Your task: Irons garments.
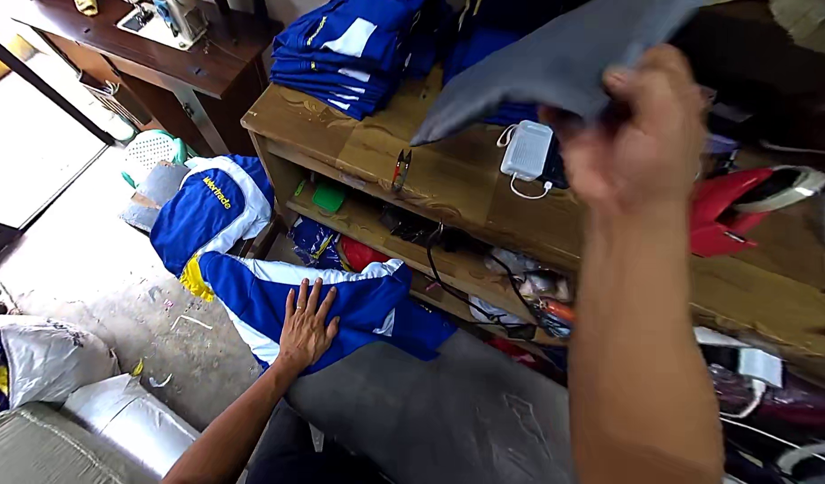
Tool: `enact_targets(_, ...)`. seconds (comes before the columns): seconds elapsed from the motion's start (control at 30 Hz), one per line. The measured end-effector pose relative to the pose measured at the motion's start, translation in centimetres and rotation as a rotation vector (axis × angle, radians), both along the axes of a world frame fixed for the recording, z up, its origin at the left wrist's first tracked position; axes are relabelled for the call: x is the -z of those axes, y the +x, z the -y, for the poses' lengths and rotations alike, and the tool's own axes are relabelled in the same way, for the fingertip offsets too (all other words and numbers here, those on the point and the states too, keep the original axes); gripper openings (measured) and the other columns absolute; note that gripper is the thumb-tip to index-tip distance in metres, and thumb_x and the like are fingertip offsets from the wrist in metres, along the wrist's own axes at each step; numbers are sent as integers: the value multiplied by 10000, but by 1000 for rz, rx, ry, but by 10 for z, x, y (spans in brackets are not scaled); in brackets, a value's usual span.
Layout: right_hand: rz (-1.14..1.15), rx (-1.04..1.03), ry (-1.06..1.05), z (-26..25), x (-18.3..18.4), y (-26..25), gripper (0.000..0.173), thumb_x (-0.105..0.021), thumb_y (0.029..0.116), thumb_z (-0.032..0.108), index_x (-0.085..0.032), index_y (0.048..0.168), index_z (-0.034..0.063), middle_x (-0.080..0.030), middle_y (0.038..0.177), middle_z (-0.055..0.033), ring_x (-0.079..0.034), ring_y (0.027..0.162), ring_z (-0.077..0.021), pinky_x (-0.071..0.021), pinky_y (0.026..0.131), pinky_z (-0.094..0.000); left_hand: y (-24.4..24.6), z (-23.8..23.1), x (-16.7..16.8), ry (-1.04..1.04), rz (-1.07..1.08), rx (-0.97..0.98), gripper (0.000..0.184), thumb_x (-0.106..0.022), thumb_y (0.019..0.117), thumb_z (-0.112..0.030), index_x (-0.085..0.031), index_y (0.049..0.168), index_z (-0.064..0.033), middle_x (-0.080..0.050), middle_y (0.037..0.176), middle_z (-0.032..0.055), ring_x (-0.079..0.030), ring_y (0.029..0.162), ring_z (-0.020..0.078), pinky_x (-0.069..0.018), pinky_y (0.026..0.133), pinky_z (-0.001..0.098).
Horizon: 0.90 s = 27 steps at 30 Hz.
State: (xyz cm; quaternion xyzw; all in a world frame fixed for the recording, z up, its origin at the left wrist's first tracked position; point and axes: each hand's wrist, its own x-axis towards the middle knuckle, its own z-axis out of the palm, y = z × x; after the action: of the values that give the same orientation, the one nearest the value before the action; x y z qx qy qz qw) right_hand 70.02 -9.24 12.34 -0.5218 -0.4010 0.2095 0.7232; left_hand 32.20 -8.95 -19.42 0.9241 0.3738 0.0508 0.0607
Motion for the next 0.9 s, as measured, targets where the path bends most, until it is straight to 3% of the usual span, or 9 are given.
enact_targets(0.07, 69, -12, -50, 86, 12, -29, 221, -438, 1013, 156, -539, 1199, 215, -642, 1161, 64, -645, 1099, -118, -568, 959, -398, -2, 0, 0, -6, 4, 2, 601, -269, 1053, -529, -396, 1594, -301, -321, 1677, 98, -262, 1551, 375, -178, 1224, 648)
enact_targets(0.17, -78, 15, -188, 214, 78, -69, 123, -623, 923, 210, -673, 997, 294, -695, 938, 129, -676, 871, -15, -596, 766, -248, -1, -2, 0, 6, 22, 10, 602, -259, 1055, -525, -406, 1590, -291, -342, 1664, 118, -276, 1544, 385, -186, 1218, 653)
enact_targets(0.27, -131, 41, -617, 305, 162, -119, 98, -653, 853, 144, -711, 818, 215, -666, 741, 115, -604, 636, 12, -522, 571, -175, -2, -5, -3, -54, 55, 10, 616, -276, 1054, -546, -413, 1588, -271, -340, 1662, 137, -269, 1545, 396, -169, 1224, 659)
enact_targets(0.37, 341, 44, -1044, 355, 218, -152, 281, -749, 887, 199, -697, 1032, -36, -713, 927, -166, -702, 814, -266, -592, 709, -458, -13, -2, -8, -147, 342, 46, 703, -458, 990, -616, -523, 1508, -145, -454, 1580, 186, -358, 1499, 410, -270, 1217, 604)
enact_targets(0.47, 647, 67, -930, 363, 259, -159, 713, -783, 797, 520, -672, 1304, 30, -586, 1413, -252, -562, 1303, -431, -471, 1037, -625, -28, 22, -25, -140, 273, 129, 805, -623, 844, -720, -596, 1419, -158, -627, 1368, 169, -568, 1285, 384, -460, 1036, 586)
enact_targets(0.53, 798, 32, -840, 352, 286, -165, 844, -683, 771, 746, -660, 1379, 160, -517, 1515, -217, -448, 1424, -444, -375, 1110, -672, -36, 35, -20, -113, 189, 149, 603, -619, 907, -525, -644, 1356, -123, -665, 1241, 192, -629, 1142, 393, -521, 906, 548)
enact_targets(0.63, 940, 47, -788, 327, 317, -185, 938, -534, 761, 885, -640, 1410, 216, -489, 1535, -233, -419, 1439, -460, -339, 1099, -693, -27, 21, -28, -278, 209, 43, 315, -523, 979, -166, -680, 1185, 13, -671, 1145, 243, -665, 1101, 398, -553, 927, 505)
enact_targets(0.73, 992, 84, -786, 305, 316, -200, 912, -499, 793, 866, -644, 1407, 207, -504, 1520, -241, -439, 1420, -464, -356, 1063, -683, -26, -3, -49, -576, 386, -16, 318, -508, 968, -153, -664, 1158, 48, -673, 1121, 223, -669, 1062, 331, -540, 941, 464)
enact_targets(0.9, 1010, 60, -716, 237, 317, -240, 832, -600, 806, 765, -641, 1411, 195, -526, 1476, -276, -449, 1384, -515, -380, 1031, -703, -47, -14, -81, -621, 543, 89, 242, -544, 942, -150, -676, 1058, 17, -677, 992, 170, -672, 932, 253, -553, 839, 406)
